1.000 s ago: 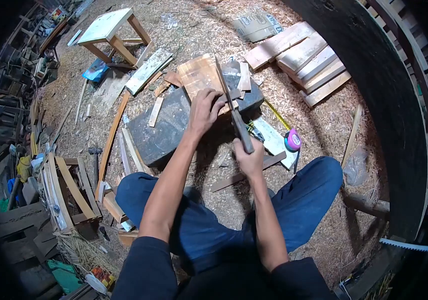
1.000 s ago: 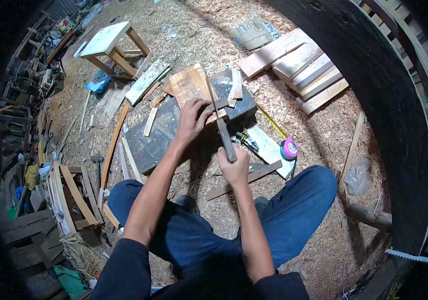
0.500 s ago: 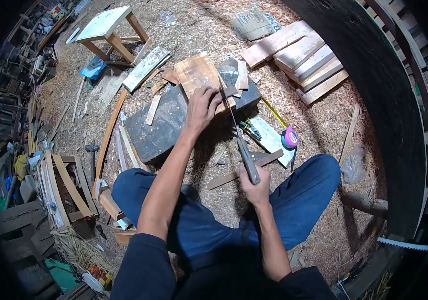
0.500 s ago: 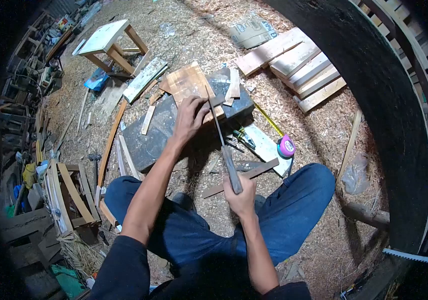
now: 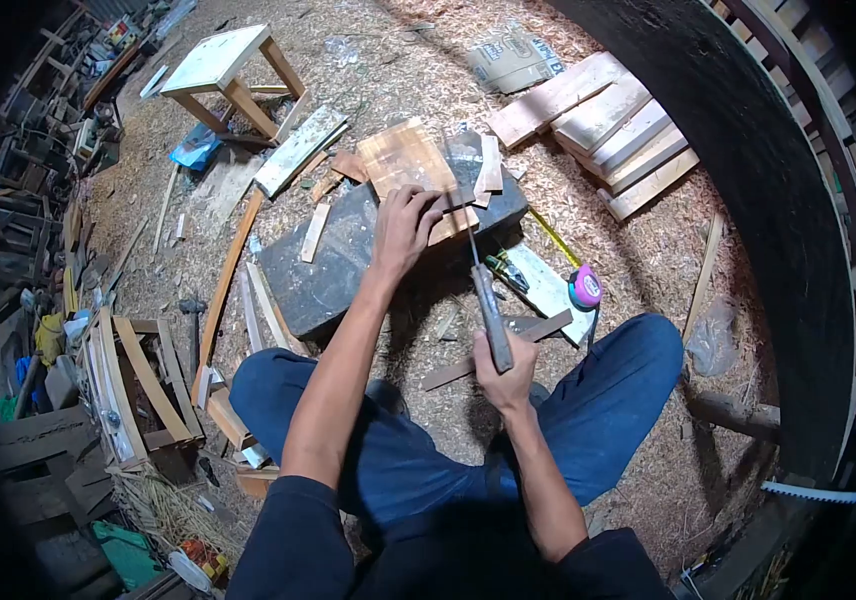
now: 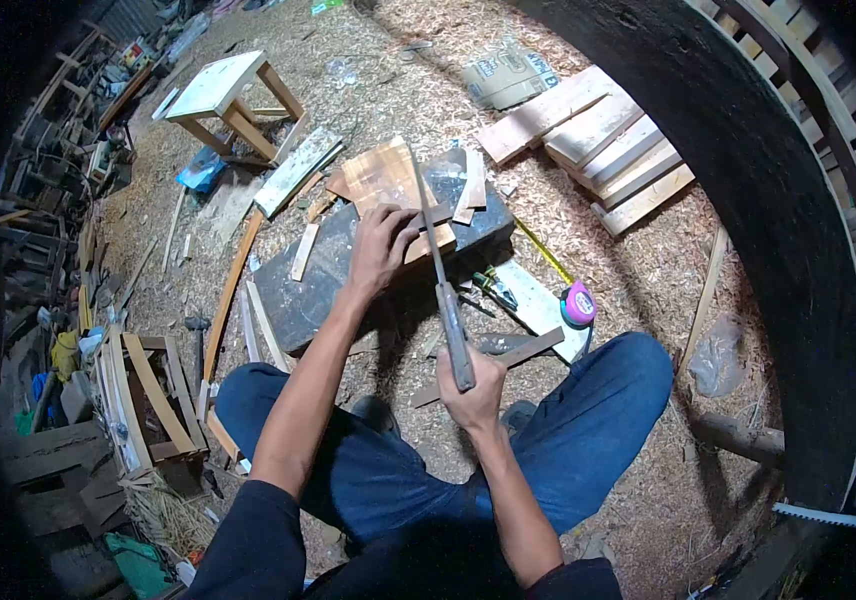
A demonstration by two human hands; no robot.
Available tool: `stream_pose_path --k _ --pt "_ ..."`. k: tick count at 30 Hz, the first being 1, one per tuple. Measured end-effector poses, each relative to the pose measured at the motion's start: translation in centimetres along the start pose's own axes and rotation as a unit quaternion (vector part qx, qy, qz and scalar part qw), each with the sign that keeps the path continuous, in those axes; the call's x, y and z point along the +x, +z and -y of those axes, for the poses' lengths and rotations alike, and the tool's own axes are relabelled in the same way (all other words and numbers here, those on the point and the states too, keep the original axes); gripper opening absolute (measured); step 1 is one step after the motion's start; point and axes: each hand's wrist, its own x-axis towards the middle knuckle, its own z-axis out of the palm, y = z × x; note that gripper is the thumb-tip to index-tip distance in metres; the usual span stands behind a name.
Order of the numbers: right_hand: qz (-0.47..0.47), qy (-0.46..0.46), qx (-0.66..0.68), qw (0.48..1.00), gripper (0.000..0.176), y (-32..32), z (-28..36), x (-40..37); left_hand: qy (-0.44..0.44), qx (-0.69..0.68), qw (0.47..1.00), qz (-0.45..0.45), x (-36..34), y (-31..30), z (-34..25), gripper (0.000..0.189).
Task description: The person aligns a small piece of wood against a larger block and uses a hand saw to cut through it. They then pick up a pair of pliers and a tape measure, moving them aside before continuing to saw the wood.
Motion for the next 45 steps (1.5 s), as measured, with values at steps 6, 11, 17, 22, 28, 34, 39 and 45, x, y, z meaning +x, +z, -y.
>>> stream_pose_path --k 6,11,17,22,28,34,39,45 --pt "-0.001 0.049 0.038 0.998 0.031 -0.2 -1.6 0.7 0.036 0.026 0.998 0.045 0.6 -1.2 0.1 0.017" --pt "0.0 0.028 0.031 0.999 0.033 0.4 -1.2 0.7 0.056 0.039 0.996 0.052 0.7 -1.4 0.2 0.014" --pt "0.009 0.032 0.023 0.999 0.033 0.6 -1.0 0.3 0.044 0.033 0.998 0.045 0.7 -1.3 -0.1 0.018" --pt "0.014 0.043 0.017 0.999 0.036 0.7 -1.7 0.0 0.053 0.045 0.997 0.03 0.6 -1.0 -0.6 0.021" --pt "0.019 0.041 0.015 0.999 0.035 0.5 -1.4 0.0 0.022 -0.008 1.0 0.006 0.7 -0.9 -0.9 0.019" --pt "0.019 0.042 0.01 0.999 0.034 0.5 -1.0 0.1 0.005 -0.021 0.999 0.026 0.9 -1.1 -1.2 0.017" --pt "0.025 0.04 0.009 0.999 0.033 0.5 -1.0 0.1 -0.002 -0.006 0.999 0.033 0.6 -1.1 -1.2 0.018" --pt "0.037 0.051 0.009 0.998 0.03 0.1 -0.5 0.3 0.038 -0.01 0.999 0.007 0.1 -1.0 -1.2 0.021"
